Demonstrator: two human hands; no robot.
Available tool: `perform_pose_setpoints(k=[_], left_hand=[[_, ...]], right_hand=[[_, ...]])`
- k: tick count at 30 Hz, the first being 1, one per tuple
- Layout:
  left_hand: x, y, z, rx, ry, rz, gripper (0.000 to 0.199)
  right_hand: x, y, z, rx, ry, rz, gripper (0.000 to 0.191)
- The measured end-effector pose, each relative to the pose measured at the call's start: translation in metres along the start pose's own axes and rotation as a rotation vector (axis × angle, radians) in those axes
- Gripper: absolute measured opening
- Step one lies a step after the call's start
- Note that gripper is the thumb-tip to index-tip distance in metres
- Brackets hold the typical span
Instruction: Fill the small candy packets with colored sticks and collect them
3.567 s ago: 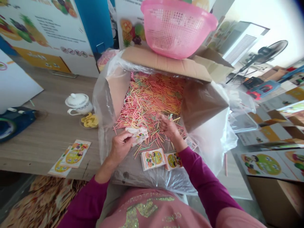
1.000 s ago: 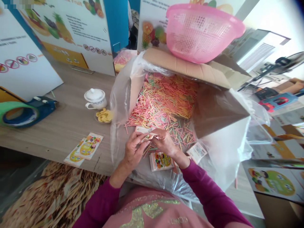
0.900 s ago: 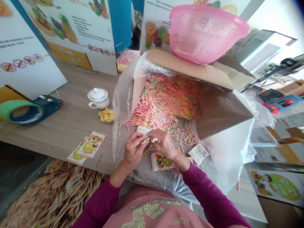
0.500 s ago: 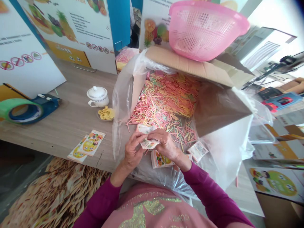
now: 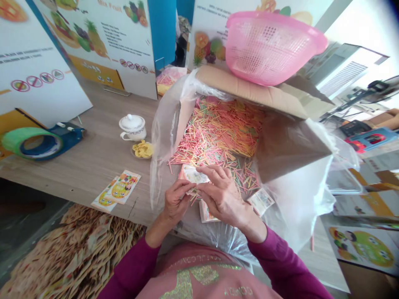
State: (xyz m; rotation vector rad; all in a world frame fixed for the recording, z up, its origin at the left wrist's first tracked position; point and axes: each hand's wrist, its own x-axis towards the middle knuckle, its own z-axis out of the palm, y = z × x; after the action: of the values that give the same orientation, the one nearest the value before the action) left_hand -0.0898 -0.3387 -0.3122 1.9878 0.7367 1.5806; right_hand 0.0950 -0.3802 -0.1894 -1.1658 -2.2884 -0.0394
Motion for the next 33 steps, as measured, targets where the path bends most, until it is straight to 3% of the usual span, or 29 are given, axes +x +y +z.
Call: perform_pose_setpoints(k=[5,15,18,21,25,27,29,31,33], left_hand=[[-0.003,0.003,-0.001,0.044,-0.063,0.025,0.021],[-0.013,0.005,-0.017,0.126,-0.019,0.020,0.026],[-0.013,0.005,-0.021,0.098,-0.005,0.022,0.026],[-0.014,0.003,-0.023,0.078,0.000,-0.004,0.027],[-0.021,0.005,-0.033,0.109,0.031,-0.045,0.023],[-0.026,0.009,-0.051,0.175,0.050,-0.060,0.019],[-0.031,0.008,-0.081,0.296,0.045,-0.120,0.016],[-0.032,-0.003,-0.119,0.431,0.001,-0.221,0.013],[-0.028,-0.019,-0.153,0.549,-0.069,-0.306,0.016]], right_hand=[[0.004,-0.008,0.010,-0.177,-0.079,-0.043,0.017],[0.010,-0.022,0.022,-0.294,-0.174,-0.049,0.013],[0.013,-0.021,0.022,-0.194,-0.087,-0.111,0.011],[0.010,-0.021,0.008,0.014,0.071,-0.098,0.010],[-0.006,0.000,-0.021,0.269,0.379,0.202,0.009],[-0.017,0.025,-0.030,0.267,0.463,0.365,0.012],[-0.027,0.056,-0.033,0.206,0.436,0.469,0.017],[-0.031,0.087,-0.029,0.021,0.261,0.566,0.019],[-0.026,0.112,-0.019,-0.281,-0.008,0.683,0.021]])
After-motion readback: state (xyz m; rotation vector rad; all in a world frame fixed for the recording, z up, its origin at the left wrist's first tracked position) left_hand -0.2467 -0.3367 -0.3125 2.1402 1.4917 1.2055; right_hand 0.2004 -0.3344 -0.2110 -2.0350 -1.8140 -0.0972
